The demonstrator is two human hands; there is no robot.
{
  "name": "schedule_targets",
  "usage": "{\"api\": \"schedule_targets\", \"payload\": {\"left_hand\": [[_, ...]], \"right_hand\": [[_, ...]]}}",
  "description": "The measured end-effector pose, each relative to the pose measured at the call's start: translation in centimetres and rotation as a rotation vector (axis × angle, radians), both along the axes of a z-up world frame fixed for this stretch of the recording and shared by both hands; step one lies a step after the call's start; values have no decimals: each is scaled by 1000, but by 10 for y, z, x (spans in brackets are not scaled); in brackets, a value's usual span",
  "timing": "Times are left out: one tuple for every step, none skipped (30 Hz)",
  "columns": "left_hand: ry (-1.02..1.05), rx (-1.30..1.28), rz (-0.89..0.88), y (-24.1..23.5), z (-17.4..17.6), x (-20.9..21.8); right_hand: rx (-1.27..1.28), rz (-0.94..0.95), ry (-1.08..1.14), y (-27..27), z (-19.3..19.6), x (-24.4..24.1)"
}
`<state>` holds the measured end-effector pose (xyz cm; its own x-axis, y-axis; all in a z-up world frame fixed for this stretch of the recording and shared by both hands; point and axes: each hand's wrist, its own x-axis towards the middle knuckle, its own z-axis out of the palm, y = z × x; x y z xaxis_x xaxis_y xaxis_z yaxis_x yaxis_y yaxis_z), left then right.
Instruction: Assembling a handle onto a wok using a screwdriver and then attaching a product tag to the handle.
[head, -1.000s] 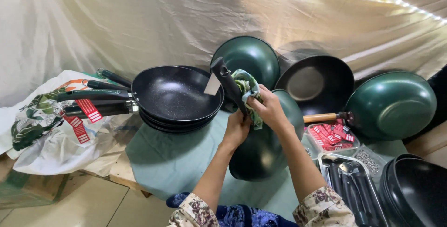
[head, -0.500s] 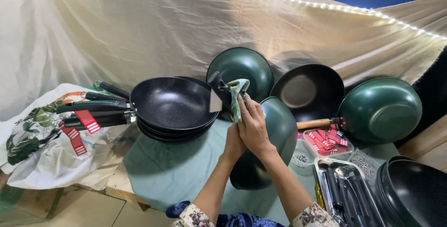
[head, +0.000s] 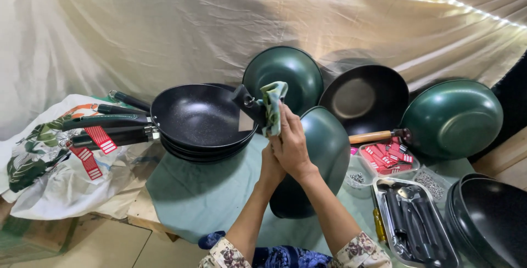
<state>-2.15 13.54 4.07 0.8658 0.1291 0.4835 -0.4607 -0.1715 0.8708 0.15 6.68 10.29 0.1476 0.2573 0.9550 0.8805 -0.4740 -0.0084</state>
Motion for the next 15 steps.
{"api": "schedule_targets", "payload": {"left_hand": [[7,-2,4,1,-2,-2],[10,-6,9,1,-3,-3],[12,-10,13,0,-3,-3],[16,-11,10,-1,-4,-4],[19,-12,6,-3,-4,-4],[19,-12,10,-2,-3,-3],[18,-12,13,-2,-2,-3],[20,-15,23,1,-4,-3],[22,-18,34,3,-5,-5],[27,-21,43,3,-1,-7],[31,-20,49,4,1,-9],[36,-14,23,3,4,-10],[42,-8,-3,3,7,-11],[44,-10,-4,-1,5,-10],[85,-48,-22,-4,2,-9]], "right_hand": [[35,59,50,-6,-3,1],[34,60,51,-2,4,-1],[18,90,72,1,11,-3],[5,112,93,3,18,-5],[7,105,95,5,24,-4],[2,219,157,9,32,0],[-3,334,219,13,40,3],[-5,341,219,7,39,14],[-8,440,505,2,37,25],[-11,534,795,-4,35,35],[-12,540,799,-14,39,43],[-44,592,1074,-26,43,51],[-78,641,1350,-38,48,58],[-79,639,1353,-47,42,68],[-59,665,1457,-56,37,77]]}}
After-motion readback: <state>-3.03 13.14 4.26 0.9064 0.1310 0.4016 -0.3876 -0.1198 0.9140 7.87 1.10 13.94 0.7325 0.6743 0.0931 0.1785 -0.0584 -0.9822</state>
